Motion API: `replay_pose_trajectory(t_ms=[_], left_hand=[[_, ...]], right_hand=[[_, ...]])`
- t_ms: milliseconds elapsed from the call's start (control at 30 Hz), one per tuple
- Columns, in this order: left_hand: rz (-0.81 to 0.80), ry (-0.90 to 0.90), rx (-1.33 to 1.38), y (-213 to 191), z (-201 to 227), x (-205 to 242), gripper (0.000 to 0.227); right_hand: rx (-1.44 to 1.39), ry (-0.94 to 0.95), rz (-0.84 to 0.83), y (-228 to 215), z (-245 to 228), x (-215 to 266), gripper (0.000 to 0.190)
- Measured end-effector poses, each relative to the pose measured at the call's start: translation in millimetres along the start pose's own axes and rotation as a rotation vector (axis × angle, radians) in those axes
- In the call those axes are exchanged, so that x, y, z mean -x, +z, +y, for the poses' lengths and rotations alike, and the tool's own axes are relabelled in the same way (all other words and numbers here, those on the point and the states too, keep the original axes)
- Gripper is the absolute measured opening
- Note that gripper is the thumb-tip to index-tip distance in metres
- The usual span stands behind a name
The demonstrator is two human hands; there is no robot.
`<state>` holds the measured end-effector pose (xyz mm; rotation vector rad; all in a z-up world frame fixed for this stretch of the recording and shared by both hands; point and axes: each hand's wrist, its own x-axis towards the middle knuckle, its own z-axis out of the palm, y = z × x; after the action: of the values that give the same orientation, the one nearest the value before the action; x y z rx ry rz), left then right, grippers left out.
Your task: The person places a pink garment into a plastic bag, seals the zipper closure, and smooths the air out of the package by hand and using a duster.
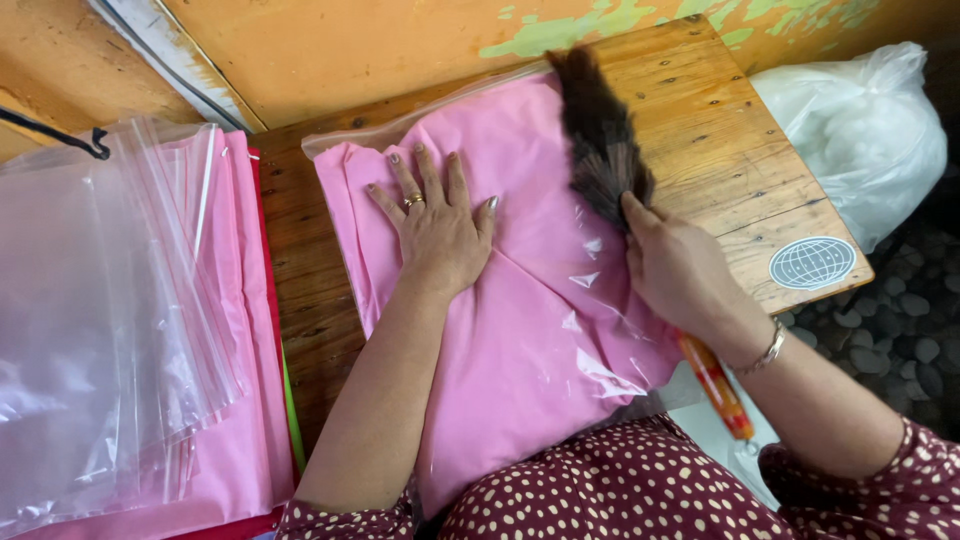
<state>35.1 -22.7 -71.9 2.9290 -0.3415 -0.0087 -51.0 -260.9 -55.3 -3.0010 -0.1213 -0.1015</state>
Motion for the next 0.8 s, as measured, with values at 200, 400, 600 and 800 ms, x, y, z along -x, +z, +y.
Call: replay_pose_trajectory(t_ms=[200, 400, 600, 800], left_hand=[[0.57, -0.478, -0.183, -41, 52, -11, 0.092], [0.165, 0.015, 0.256, 9, -9, -2, 0.062], [0.442, 0.016, 0.784, 23, -18, -7, 0.073], [0.614, 0.043, 0.779, 18, -25, -2, 0.077]], right_hand=[[0.143, -0.313, -0.062, -2, -82, 49, 0.061], [0.124, -0.03, -0.112, -5, -29, 3, 0.062], [0.136, -0.271, 0.053, -1, -73, 25, 0.054], [0.17, -0.555, 0.142, 1, -97, 36, 0.05]])
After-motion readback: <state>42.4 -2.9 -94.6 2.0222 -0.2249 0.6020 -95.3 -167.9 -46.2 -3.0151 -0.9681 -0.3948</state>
